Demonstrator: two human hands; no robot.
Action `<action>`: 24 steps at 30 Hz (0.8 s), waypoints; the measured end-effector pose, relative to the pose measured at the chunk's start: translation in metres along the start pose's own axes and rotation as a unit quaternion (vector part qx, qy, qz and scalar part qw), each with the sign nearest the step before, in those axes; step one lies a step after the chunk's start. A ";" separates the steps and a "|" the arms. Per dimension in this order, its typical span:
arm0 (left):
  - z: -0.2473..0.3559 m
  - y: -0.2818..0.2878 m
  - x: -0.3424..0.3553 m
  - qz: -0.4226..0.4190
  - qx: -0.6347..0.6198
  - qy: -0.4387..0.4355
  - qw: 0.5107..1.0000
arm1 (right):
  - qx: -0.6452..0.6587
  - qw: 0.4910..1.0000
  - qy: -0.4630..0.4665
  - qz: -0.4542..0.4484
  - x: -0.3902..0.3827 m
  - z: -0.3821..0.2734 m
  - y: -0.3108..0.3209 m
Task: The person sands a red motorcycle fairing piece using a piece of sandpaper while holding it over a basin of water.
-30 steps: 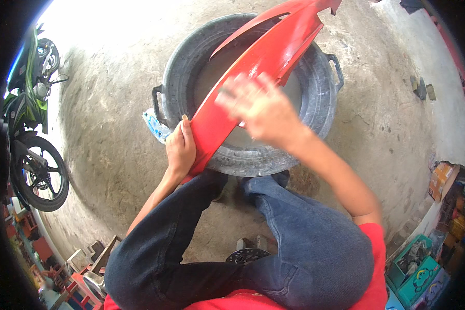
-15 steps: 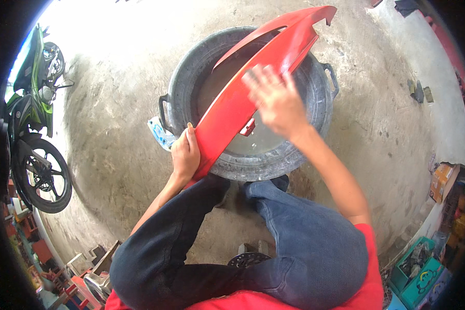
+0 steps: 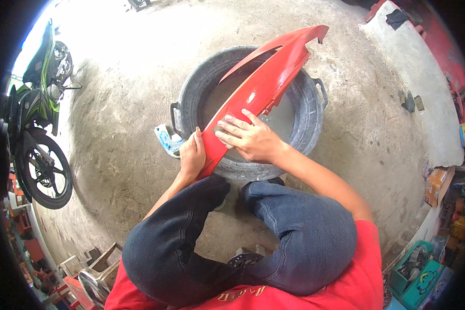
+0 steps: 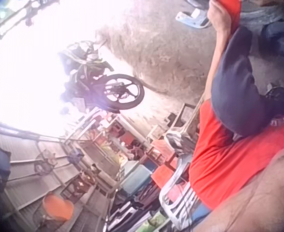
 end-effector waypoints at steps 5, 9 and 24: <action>0.009 -0.008 0.006 0.011 -0.024 -0.011 1.000 | 0.008 0.967 -0.238 0.089 -0.016 0.098 0.023; -0.004 -0.002 0.001 0.000 -0.001 0.010 1.000 | -0.059 0.992 -0.096 0.050 -0.004 0.030 0.004; 0.005 -0.006 0.003 -0.019 -0.013 0.028 0.999 | 0.030 0.958 -0.263 0.114 -0.018 0.103 0.029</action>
Point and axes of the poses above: each hand's wrist, its own x-axis towards the middle knuckle, its own y-axis out of the back of the hand, z = x × y, the point moved 7 cm from there along x, towards the middle knuckle, and after that the axes turned 12 degrees about -z, right-handed, at the moved point
